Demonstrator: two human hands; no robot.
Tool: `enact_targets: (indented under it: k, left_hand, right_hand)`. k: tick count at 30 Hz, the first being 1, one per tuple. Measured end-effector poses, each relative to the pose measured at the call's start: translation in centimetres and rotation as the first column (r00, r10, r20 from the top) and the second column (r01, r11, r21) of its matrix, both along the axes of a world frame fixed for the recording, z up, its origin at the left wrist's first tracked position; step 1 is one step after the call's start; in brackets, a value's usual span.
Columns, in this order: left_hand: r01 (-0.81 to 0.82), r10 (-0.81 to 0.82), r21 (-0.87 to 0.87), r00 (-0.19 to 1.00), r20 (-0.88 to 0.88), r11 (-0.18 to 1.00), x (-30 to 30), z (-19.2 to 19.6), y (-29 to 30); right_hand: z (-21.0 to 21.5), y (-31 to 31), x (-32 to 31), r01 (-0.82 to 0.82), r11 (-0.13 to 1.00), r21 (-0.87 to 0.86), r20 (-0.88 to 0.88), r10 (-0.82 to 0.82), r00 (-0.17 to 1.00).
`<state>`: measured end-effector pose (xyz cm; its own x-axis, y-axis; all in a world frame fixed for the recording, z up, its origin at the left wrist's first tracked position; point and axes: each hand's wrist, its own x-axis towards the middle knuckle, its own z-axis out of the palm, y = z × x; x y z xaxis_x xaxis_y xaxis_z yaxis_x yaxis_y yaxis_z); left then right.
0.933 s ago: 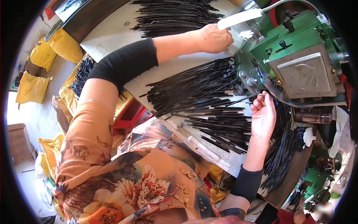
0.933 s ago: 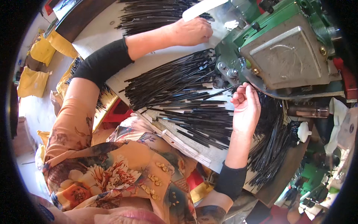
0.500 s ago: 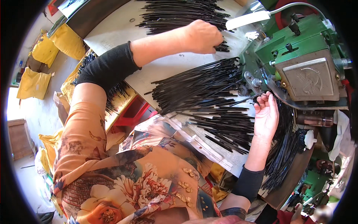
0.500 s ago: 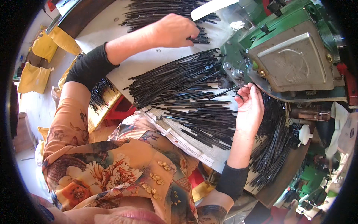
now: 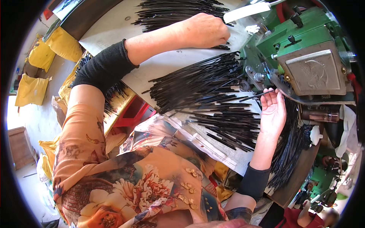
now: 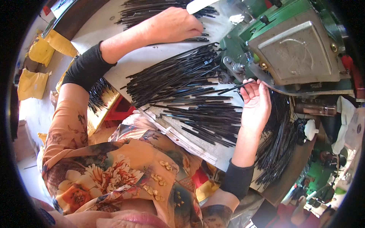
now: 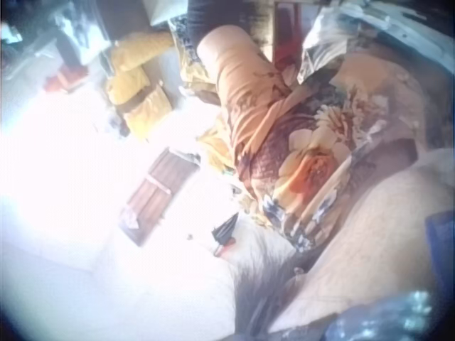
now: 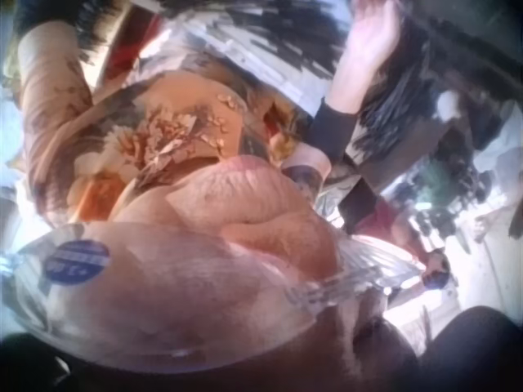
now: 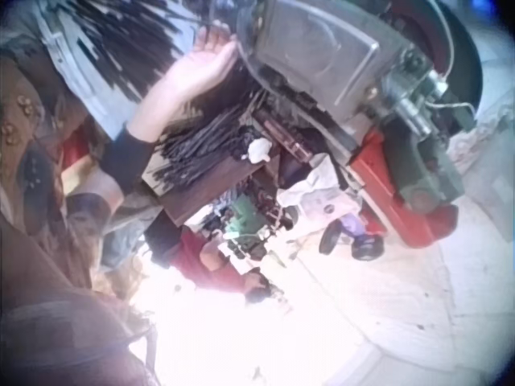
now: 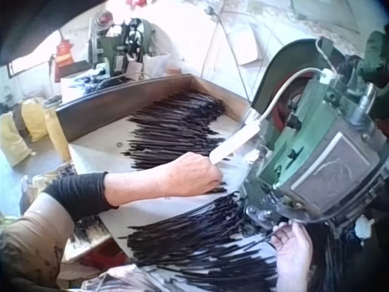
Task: The person sorts long, thin black plastic components into groups by hand, then places them into a processing machine.
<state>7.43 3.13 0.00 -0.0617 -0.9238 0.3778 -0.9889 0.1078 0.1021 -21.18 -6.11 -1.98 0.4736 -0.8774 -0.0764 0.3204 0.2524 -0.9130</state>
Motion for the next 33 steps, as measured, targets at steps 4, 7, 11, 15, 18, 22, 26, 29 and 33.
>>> enact_targets:
  k: [4, 7, 11, 15, 18, 22, 26, 29, 33]
  left_hand:
    - [0.165, -0.161, -0.008, 0.954, -0.253, 0.986, -1.6, 0.0, -1.2]
    - [0.283, -0.126, 0.145, 0.754, -0.644, 0.948, -2.7, -0.2, -2.3]
    - [0.403, -0.021, 0.179, 0.445, -0.895, 0.898, -4.6, -0.6, -2.9]
    - [0.466, 0.041, 0.152, 0.24, -0.97, 0.872, -6.5, -0.8, -3.0]
    - [0.453, 0.035, 0.147, 0.245, -0.969, 0.88, -6.9, -0.7, -3.0]
    - [0.463, 0.037, 0.14, 0.226, -0.974, 0.875, -7.2, -0.5, -2.8]
    - [0.448, -0.013, 0.106, 0.256, -0.967, 0.888, -7.6, -0.3, -3.1]
    - [0.44, -0.06, 0.081, 0.297, -0.953, 0.894, -7.7, 0.1, -3.2]
    - [0.414, -0.083, 0.076, 0.351, -0.933, 0.907, -7.9, -0.2, -3.7]
  right_hand:
    - [0.2, 0.3, 0.0, -0.014, 1.0, 0.001, 0.003, 0.014, 1.0]
    - [0.7, 1.2, 0.5, -0.207, 0.978, 0.02, -0.107, 0.208, 0.972]
    - [1.8, 3.1, 1.9, -0.437, 0.897, -0.066, -0.457, 0.362, 0.812]
    - [1.7, 3.4, 2.1, -0.467, 0.877, -0.117, -0.514, 0.349, 0.784]
    - [1.7, 3.1, 1.9, -0.447, 0.879, -0.164, -0.52, 0.308, 0.797]
    - [1.7, 3.0, 1.9, -0.438, 0.885, -0.158, -0.514, 0.305, 0.802]
    - [1.8, 2.9, 1.9, -0.418, 0.894, -0.161, -0.491, 0.295, 0.82]
    - [2.0, 2.7, 2.0, -0.406, 0.896, -0.179, -0.479, 0.281, 0.832]
    - [1.8, 2.4, 1.9, -0.388, 0.905, -0.176, -0.486, 0.263, 0.834]
